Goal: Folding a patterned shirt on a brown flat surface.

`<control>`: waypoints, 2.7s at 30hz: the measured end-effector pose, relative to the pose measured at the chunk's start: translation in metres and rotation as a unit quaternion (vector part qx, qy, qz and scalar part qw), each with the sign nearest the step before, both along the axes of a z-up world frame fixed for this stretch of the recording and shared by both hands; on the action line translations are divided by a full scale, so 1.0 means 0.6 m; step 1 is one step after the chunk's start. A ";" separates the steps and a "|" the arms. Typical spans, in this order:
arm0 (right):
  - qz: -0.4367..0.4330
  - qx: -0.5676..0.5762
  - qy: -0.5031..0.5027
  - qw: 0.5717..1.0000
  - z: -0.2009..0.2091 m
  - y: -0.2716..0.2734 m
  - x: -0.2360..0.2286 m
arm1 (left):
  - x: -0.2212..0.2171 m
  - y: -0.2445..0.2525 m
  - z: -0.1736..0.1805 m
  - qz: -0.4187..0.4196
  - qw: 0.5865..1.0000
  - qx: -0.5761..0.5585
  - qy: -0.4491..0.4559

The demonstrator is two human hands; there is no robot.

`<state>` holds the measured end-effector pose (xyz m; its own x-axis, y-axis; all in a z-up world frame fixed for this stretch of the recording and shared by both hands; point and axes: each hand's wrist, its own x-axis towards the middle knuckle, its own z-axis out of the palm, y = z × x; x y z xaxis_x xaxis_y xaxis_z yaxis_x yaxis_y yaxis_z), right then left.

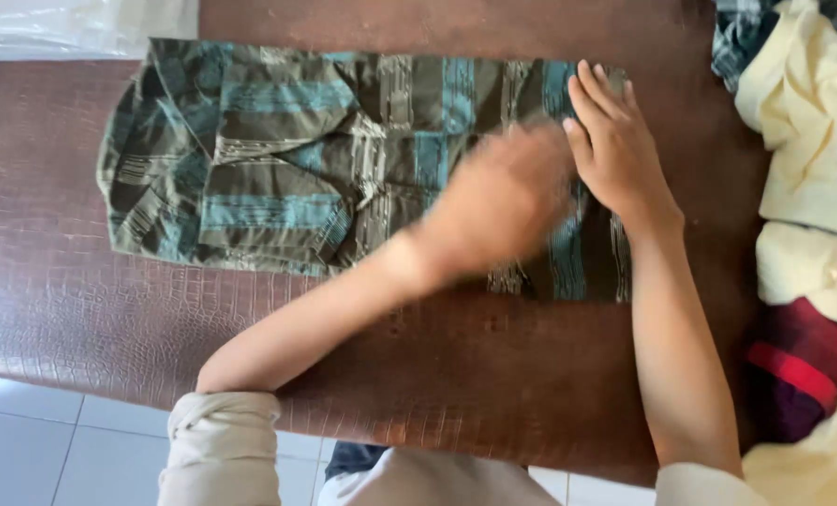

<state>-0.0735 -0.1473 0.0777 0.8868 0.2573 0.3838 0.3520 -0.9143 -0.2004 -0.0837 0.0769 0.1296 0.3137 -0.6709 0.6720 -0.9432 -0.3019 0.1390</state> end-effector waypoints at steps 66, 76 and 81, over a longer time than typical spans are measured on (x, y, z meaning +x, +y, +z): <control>0.041 0.155 -0.015 0.987 0.058 -0.047 -0.014 | -0.032 -0.021 -0.080 -0.085 0.985 0.107 0.105; -0.061 0.064 0.139 0.986 0.001 -0.048 0.012 | -0.133 -0.066 -0.177 -0.137 0.962 0.227 0.064; -0.123 0.022 0.182 0.975 0.005 -0.048 0.054 | -0.130 -0.064 -0.175 -0.129 0.965 0.220 0.052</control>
